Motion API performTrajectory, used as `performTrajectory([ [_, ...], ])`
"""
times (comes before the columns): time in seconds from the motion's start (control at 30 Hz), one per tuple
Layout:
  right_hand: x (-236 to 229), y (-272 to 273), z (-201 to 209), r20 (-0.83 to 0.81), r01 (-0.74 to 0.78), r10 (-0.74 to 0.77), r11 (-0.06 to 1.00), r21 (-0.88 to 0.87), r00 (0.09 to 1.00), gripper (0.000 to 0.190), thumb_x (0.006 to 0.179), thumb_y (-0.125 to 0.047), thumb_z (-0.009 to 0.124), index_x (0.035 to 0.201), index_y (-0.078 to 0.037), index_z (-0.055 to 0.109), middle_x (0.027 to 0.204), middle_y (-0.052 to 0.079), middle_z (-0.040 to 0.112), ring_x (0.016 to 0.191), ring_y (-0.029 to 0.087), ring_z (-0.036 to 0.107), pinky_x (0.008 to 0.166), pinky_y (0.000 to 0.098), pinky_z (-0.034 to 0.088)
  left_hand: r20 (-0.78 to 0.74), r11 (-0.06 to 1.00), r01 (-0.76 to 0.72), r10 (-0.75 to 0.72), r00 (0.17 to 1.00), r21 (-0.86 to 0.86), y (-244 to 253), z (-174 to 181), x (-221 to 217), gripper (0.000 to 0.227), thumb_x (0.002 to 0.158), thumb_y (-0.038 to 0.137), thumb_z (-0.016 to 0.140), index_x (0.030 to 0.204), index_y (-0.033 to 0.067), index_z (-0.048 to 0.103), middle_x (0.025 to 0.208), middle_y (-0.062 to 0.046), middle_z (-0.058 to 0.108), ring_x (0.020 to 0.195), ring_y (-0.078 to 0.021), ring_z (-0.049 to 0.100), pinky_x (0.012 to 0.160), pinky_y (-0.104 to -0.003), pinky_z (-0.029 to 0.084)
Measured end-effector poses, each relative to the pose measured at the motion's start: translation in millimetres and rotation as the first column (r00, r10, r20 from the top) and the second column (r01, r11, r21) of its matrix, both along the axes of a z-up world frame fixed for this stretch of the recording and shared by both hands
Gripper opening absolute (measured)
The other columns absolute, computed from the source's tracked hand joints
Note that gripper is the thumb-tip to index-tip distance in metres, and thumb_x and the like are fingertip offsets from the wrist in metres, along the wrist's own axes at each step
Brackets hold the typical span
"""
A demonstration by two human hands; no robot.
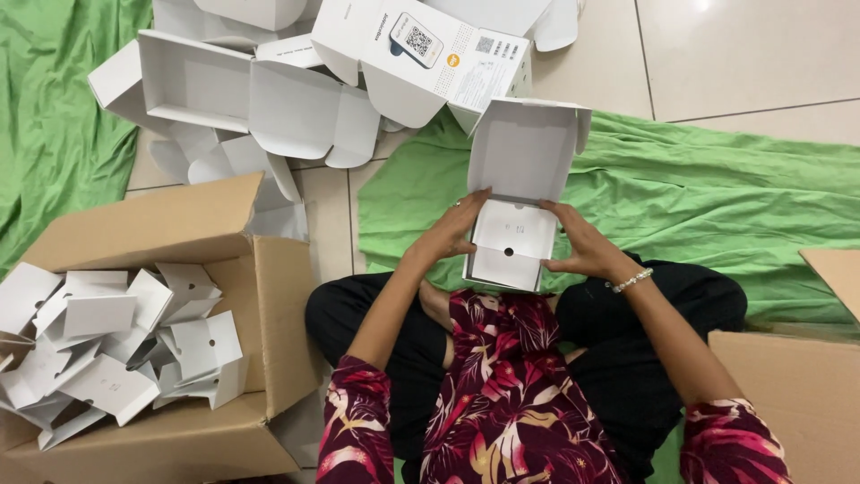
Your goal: The person packages instruction manuals and components into product boxes.
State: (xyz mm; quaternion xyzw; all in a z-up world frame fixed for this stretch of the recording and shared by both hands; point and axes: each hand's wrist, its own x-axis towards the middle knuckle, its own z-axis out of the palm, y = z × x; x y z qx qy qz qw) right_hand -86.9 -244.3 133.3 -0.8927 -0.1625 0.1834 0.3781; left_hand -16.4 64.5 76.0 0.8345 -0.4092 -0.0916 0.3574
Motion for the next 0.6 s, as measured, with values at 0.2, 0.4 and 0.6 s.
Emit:
performTrajectory([
  [0.2, -3, 10, -16, 0.197, -0.005, 0.019, 0.998, -0.069, 0.980, 0.115, 0.073, -0.040, 0.084, 0.158, 0.000, 0.018, 0.155, 0.032, 0.033, 0.143, 0.044, 0.036, 0.120, 0.0504, 0.031, 0.177, 0.879, -0.153, 0.080, 0.981, 0.452, -17, -14, -9, 0.109, 0.069, -0.008, 0.067, 0.162, -0.0052, 0.010, 0.173, -0.024, 0.009, 0.148, -0.0409, 0.035, 0.108, -0.055, 0.048],
  [0.4, -9, 11, -18, 0.243, 0.033, -0.001, 0.992, -0.125, 0.970, 0.116, 0.074, -0.040, 0.084, 0.155, 0.009, 0.017, 0.144, 0.034, 0.042, 0.137, 0.044, 0.044, 0.117, 0.0469, 0.037, 0.085, 0.903, -0.143, 0.118, 0.989, 0.406, -23, 11, -28, 0.109, 0.063, -0.006, 0.061, 0.156, -0.0094, 0.004, 0.166, -0.029, 0.000, 0.151, -0.0429, 0.024, 0.107, -0.060, 0.045],
  [0.6, -7, 52, 32, 0.193, 0.013, 0.093, 0.875, -0.484, 0.977, 0.119, 0.071, -0.041, 0.080, 0.154, 0.018, 0.018, 0.127, 0.032, 0.052, 0.119, 0.039, 0.055, 0.110, 0.0392, 0.047, -0.158, 0.939, -0.208, 0.257, 0.953, 0.274, -28, -32, -52, 0.108, 0.065, -0.031, 0.038, 0.160, -0.0040, -0.005, 0.168, -0.024, -0.018, 0.154, -0.0471, 0.015, 0.111, -0.046, 0.050],
])
